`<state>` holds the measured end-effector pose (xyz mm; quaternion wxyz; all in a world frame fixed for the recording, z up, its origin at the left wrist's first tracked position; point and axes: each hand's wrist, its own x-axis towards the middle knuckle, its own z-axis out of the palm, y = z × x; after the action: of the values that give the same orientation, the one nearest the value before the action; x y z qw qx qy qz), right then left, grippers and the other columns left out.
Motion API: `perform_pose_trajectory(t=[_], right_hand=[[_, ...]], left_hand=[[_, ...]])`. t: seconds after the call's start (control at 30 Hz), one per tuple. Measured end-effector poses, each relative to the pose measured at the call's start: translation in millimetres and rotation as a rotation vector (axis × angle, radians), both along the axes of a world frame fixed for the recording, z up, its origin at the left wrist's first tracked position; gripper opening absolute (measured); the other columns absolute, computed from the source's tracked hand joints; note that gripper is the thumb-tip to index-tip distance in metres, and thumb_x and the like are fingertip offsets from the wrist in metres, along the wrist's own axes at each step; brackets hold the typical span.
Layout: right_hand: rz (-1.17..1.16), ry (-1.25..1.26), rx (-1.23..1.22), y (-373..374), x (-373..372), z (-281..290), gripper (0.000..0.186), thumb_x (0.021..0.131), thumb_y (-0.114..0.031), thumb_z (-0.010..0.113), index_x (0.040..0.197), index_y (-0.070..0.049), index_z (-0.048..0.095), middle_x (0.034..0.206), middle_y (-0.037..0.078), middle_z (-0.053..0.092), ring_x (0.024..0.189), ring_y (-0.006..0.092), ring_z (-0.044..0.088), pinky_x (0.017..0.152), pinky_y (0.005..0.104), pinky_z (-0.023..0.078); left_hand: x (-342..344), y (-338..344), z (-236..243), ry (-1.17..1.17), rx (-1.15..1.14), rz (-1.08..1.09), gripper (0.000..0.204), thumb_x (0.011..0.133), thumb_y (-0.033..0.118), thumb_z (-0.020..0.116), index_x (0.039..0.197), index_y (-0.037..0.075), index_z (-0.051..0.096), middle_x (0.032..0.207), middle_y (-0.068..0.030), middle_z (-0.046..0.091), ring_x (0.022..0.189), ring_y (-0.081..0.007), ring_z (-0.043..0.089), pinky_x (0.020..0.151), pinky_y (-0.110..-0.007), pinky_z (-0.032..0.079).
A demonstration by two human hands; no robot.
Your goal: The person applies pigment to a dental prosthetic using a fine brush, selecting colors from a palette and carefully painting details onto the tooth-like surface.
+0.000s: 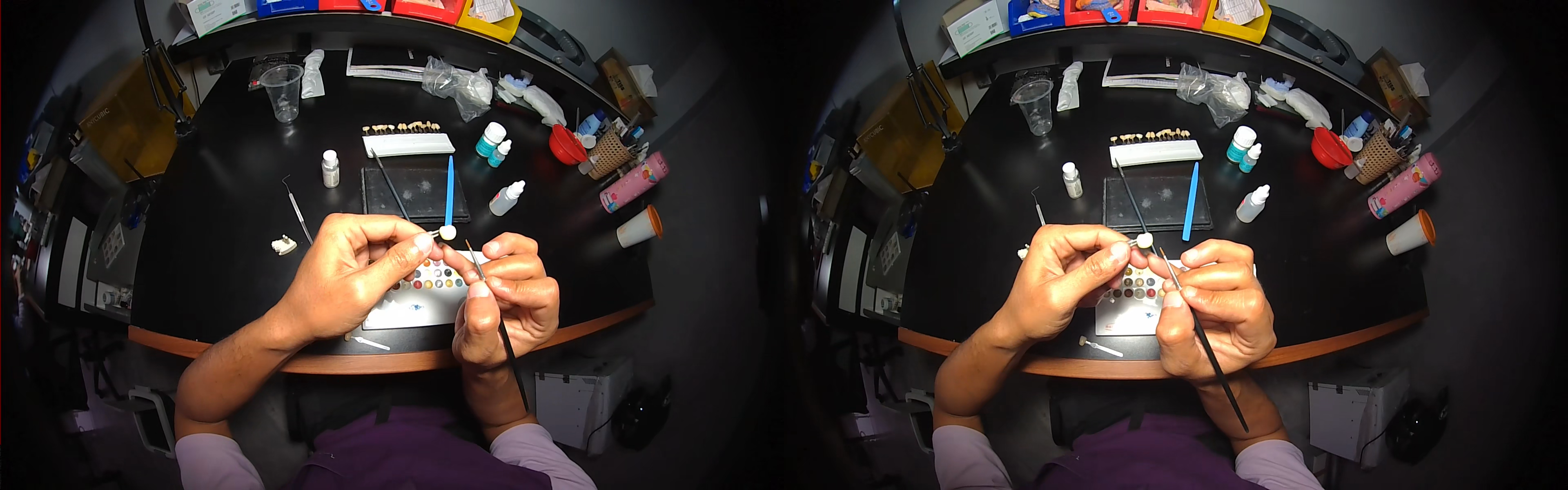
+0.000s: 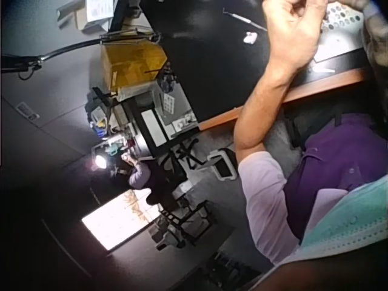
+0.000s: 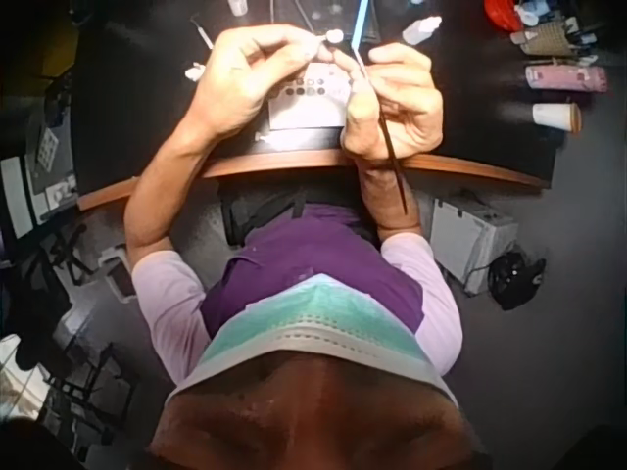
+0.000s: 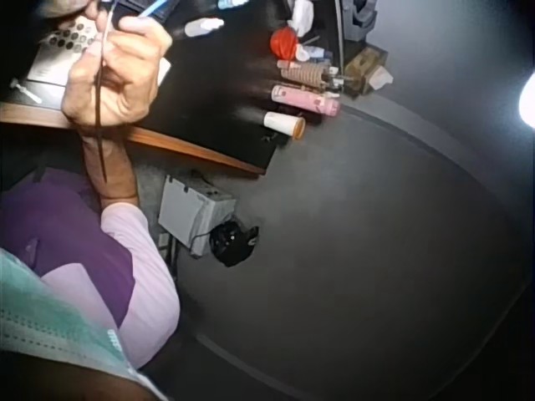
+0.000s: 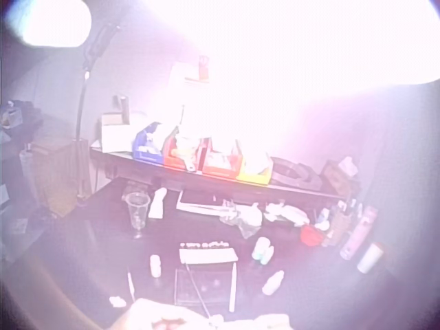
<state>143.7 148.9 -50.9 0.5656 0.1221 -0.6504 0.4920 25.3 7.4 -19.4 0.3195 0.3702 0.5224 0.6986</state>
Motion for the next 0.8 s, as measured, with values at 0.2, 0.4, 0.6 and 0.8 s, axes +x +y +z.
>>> perform_pose_trajectory(t=[0.2,0.4,0.6,0.8], right_hand=[[-0.002,-0.01,0.031,1.4,1.2,-1.1,0.018,0.088,0.012,0.067,0.097,0.001,0.056,0.09,0.016,0.064,0.105,0.0272,0.062,0.083,0.0435,0.071],[0.011,-0.001,0.028,0.1,1.0,1.7,0.018,0.088,0.011,0.068,0.097,0.001,0.057,0.089,0.015,0.065,0.103,0.0276,0.064,0.082,0.0426,0.071],[0.004,-0.022,0.051,1.8,1.8,1.6,0.018,0.088,0.011,0.068,0.098,0.0,0.057,0.09,0.015,0.065,0.103,0.028,0.064,0.083,0.0441,0.071],[0.022,-0.001,0.014,-0.7,0.3,0.9,0.018,0.089,0.01,0.067,0.099,0.001,0.056,0.091,0.015,0.064,0.105,0.0278,0.063,0.085,0.045,0.071]], left_hand=[[1.1,0.3,-3.5,-0.035,0.026,-0.007,0.024,0.107,0.019,0.067,0.107,-0.002,0.078,0.082,-0.0028,0.07,0.071,-0.0029,0.057,0.058,-0.018,0.041],[1.3,1.1,-1.2,-0.004,0.054,0.008,0.025,0.106,0.018,0.067,0.105,-0.004,0.077,0.085,-0.0049,0.073,0.073,-0.0041,0.06,0.06,-0.019,0.043],[0.8,-0.6,1.9,-0.016,0.027,0.011,0.025,0.105,0.018,0.067,0.105,-0.005,0.078,0.084,-0.0046,0.073,0.073,-0.0041,0.06,0.06,-0.019,0.043],[2.2,1.0,-5.4,-0.041,0.056,0.016,0.025,0.104,0.017,0.068,0.109,-0.005,0.078,0.087,-0.0068,0.075,0.071,-0.0038,0.06,0.058,-0.019,0.042]])
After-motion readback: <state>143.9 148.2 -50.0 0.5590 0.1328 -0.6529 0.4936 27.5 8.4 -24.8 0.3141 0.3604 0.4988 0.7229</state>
